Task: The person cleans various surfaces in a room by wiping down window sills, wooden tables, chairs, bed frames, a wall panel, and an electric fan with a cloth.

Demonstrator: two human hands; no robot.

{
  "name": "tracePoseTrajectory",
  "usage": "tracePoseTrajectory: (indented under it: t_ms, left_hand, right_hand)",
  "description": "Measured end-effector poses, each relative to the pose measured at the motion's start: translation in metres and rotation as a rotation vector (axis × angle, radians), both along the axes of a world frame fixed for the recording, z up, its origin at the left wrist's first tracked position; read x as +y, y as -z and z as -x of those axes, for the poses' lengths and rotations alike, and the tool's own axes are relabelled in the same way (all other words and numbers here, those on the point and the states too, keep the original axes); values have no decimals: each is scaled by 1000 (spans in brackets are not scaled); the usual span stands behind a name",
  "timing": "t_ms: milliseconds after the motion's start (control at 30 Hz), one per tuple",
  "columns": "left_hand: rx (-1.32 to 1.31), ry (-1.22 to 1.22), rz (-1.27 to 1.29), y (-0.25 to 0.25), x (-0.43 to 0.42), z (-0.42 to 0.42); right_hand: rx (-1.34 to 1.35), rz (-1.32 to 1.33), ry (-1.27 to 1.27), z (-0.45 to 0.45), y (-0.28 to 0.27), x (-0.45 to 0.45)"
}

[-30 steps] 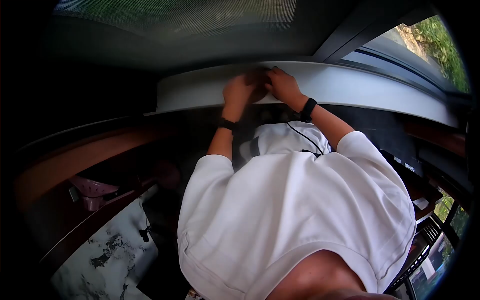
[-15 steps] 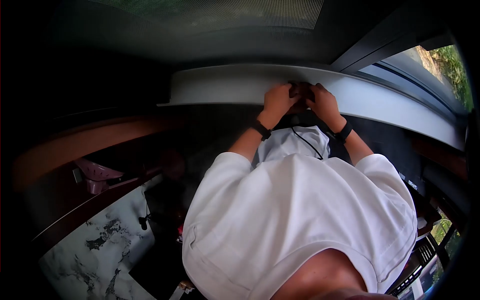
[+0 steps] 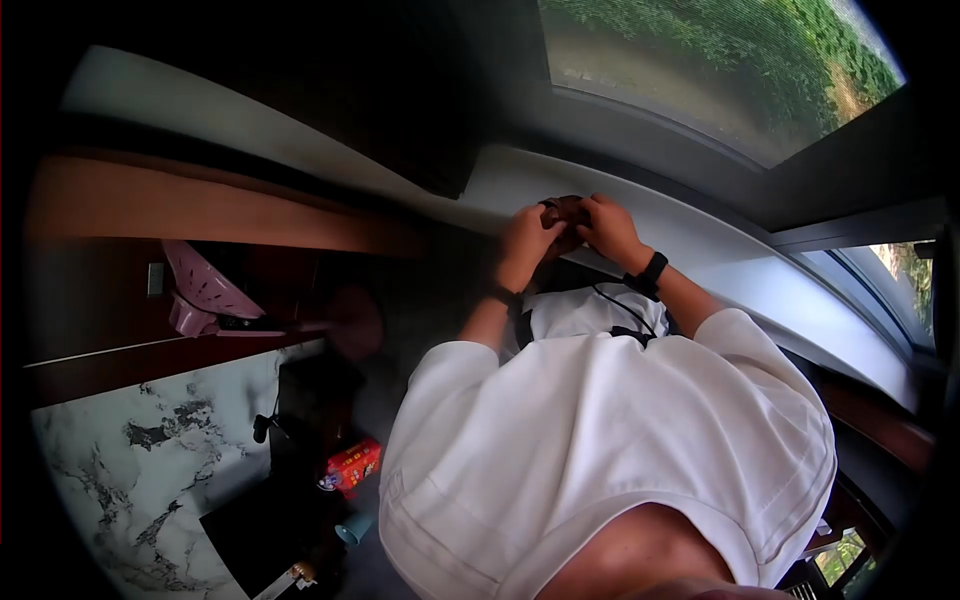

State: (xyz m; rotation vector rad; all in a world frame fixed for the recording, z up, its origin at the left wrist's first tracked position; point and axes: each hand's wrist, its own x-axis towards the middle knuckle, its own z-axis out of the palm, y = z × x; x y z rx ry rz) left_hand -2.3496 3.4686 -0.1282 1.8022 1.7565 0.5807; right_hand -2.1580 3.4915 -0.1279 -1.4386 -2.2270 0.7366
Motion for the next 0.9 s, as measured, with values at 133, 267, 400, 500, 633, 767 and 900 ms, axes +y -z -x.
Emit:
tracePoseTrajectory:
  t_ms: [133, 267, 400, 500, 633, 767, 900]
  left_hand:
    - [51, -76, -205, -16, 6, 58]
    - [118, -187, -467, -91, 1, 97]
    - [1, -223, -909, -163, 7, 126]
    - [-77, -245, -1022, -173, 17, 141]
    - [-157, -216, -919, -151, 15, 147]
    - [-88, -182, -824, -94, 7, 150]
    - [20, -188, -792, -93, 5, 150]
  right_hand:
    - [68, -38, -62, 64, -14, 25]
    - [296, -159, -102, 115, -67, 45]
    - [592, -373, -136, 161, -152, 49]
    - [716, -452, -174, 183, -169, 60]
    - [674, -439, -167, 195, -143, 67]
    - [541, -310, -137, 187, -90, 60]
    - [571, -299, -153, 187, -93, 62]
